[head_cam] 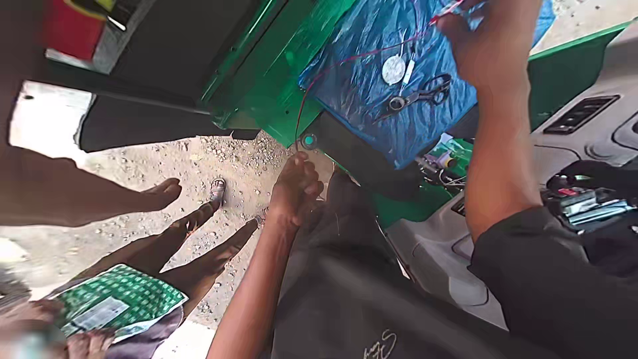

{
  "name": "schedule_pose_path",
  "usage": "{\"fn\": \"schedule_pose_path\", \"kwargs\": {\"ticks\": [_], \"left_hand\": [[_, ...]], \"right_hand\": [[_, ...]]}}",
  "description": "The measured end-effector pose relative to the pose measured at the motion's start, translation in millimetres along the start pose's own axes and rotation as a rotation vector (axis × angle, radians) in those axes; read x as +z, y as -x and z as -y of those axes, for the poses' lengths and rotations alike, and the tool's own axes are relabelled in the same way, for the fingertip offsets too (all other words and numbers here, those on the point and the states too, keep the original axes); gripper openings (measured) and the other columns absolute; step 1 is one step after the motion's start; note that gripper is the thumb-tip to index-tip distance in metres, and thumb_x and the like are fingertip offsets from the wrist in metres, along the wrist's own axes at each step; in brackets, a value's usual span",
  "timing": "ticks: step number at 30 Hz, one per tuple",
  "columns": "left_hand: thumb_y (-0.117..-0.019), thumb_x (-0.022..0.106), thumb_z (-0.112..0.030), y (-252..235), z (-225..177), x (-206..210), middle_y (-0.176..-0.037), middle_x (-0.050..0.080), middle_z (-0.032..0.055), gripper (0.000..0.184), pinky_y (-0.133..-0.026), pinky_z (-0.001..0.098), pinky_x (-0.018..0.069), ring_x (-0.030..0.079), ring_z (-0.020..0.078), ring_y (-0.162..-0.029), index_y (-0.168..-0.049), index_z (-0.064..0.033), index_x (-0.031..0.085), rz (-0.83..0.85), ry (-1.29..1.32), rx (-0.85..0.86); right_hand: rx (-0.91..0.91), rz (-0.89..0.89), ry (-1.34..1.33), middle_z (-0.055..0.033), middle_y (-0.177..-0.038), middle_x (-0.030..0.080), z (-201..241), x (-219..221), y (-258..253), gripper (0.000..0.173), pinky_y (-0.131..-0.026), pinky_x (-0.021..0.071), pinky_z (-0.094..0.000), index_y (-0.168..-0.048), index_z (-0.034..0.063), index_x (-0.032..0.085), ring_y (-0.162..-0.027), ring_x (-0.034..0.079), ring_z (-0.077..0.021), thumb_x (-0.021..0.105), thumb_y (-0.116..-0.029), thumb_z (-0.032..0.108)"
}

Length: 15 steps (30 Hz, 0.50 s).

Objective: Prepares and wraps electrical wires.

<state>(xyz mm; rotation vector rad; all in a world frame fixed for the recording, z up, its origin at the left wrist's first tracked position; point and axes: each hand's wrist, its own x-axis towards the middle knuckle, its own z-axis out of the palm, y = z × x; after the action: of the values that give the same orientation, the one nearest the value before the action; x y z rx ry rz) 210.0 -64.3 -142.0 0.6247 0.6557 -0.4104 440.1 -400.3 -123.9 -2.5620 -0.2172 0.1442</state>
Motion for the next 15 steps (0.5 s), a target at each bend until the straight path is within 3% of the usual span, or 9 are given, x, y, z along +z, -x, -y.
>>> {"fn": "schedule_pose_path", "kwargs": {"ticks": [1, 2, 5, 7, 9, 12, 13, 15], "left_hand": [[-0.1125, 0.032, -0.027, -24, -2, 21, -0.075, 0.049, -0.0064, 0.024, -0.051, 0.0156, 0.0427, 0.045, 0.0024, -0.054, -0.113, -0.0202, 0.055, 0.022, 0.04, 0.001], [-0.1125, 0.031, -0.026, -44, -4, 40, -0.074, 0.049, -0.0066, 0.025, -0.05, 0.0148, 0.0413, 0.043, 0.0018, -0.053, -0.113, -0.0195, 0.054, 0.04, 0.059, 0.006], [-0.1126, 0.031, -0.025, -81, -8, 86, -0.075, 0.047, -0.0075, 0.023, -0.05, 0.0133, 0.0397, 0.041, 0.0008, -0.052, -0.114, -0.0198, 0.053, 0.064, 0.013, 0.038], [-0.1118, 0.033, -0.022, -99, -12, 111, -0.076, 0.048, -0.0078, 0.019, -0.052, 0.0154, 0.0416, 0.042, 0.0019, -0.053, -0.114, -0.0207, 0.052, 0.018, -0.039, 0.09], [-0.1121, 0.032, -0.021, -110, -16, 130, -0.075, 0.051, -0.0085, 0.021, -0.053, 0.0176, 0.0433, 0.045, 0.0029, -0.055, -0.114, -0.0215, 0.053, -0.012, -0.071, 0.144], [-0.1122, 0.032, -0.022, -123, -15, 153, -0.077, 0.052, -0.0067, 0.021, -0.056, 0.0214, 0.0459, 0.049, 0.006, -0.059, -0.115, -0.0203, 0.053, -0.037, -0.155, 0.19], [-0.1122, 0.034, -0.023, -125, -15, 159, -0.084, 0.057, -0.0033, 0.021, -0.061, 0.0245, 0.0503, 0.055, 0.009, -0.065, -0.119, -0.0181, 0.054, -0.073, -0.222, 0.194], [-0.1117, 0.041, -0.028, -120, -15, 168, -0.109, 0.068, 0.0052, 0.031, -0.08, 0.0342, 0.0589, 0.069, 0.0169, -0.088, -0.134, -0.0115, 0.054, -0.157, -0.497, 0.199]], "right_hand": [[-0.06, 0.068, -0.216, -0.0069, -0.117, 0.071, 8, 0, 10, 0.033, -0.092, 0.0597, -0.0368, -0.126, 0.0096, 0.068, -0.104, 0.07, -0.0164, 0.066, -0.0988, 0.027], [-0.098, 0.165, -0.463, -0.0065, -0.111, 0.073, 17, 5, 22, 0.028, -0.087, 0.062, -0.0351, -0.123, 0.0063, 0.069, -0.097, 0.071, -0.0149, 0.066, -0.099, 0.02], [0.024, 0.517, -0.91, -0.0088, -0.103, 0.075, 36, 22, 62, 0.031, -0.078, 0.0642, -0.0381, -0.119, 0.0022, 0.069, -0.089, 0.074, -0.0188, 0.054, -0.1061, 0.026], [0.2, 0.649, -1.085, -0.0125, -0.099, 0.075, 42, 28, 79, 0.036, -0.07, 0.0643, -0.0382, -0.122, 0.0002, 0.068, -0.081, 0.074, -0.0217, 0.055, -0.1063, 0.031], [0.319, 0.685, -1.168, -0.0131, -0.092, 0.073, 52, 25, 92, 0.026, -0.061, 0.0611, -0.033, -0.116, -0.0012, 0.068, -0.07, 0.069, -0.0188, 0.063, -0.1028, 0.021], [0.394, 0.681, -1.282, -0.0139, -0.087, 0.073, 51, 24, 101, 0.018, -0.058, 0.0599, -0.0301, -0.113, -0.0039, 0.068, -0.064, 0.068, -0.0165, 0.068, -0.0972, 0.005], [0.417, 0.679, -1.337, -0.0147, -0.087, 0.072, 49, 22, 102, 0.018, -0.059, 0.0608, -0.0307, -0.113, -0.005, 0.068, -0.066, 0.069, -0.0173, 0.067, -0.0968, 0.002], [0.493, 0.658, -1.445, -0.0157, -0.089, 0.073, 46, 17, 103, 0.017, -0.065, 0.0631, -0.0332, -0.114, -0.005, 0.066, -0.07, 0.071, -0.0194, 0.063, -0.0986, 0.002]]}}
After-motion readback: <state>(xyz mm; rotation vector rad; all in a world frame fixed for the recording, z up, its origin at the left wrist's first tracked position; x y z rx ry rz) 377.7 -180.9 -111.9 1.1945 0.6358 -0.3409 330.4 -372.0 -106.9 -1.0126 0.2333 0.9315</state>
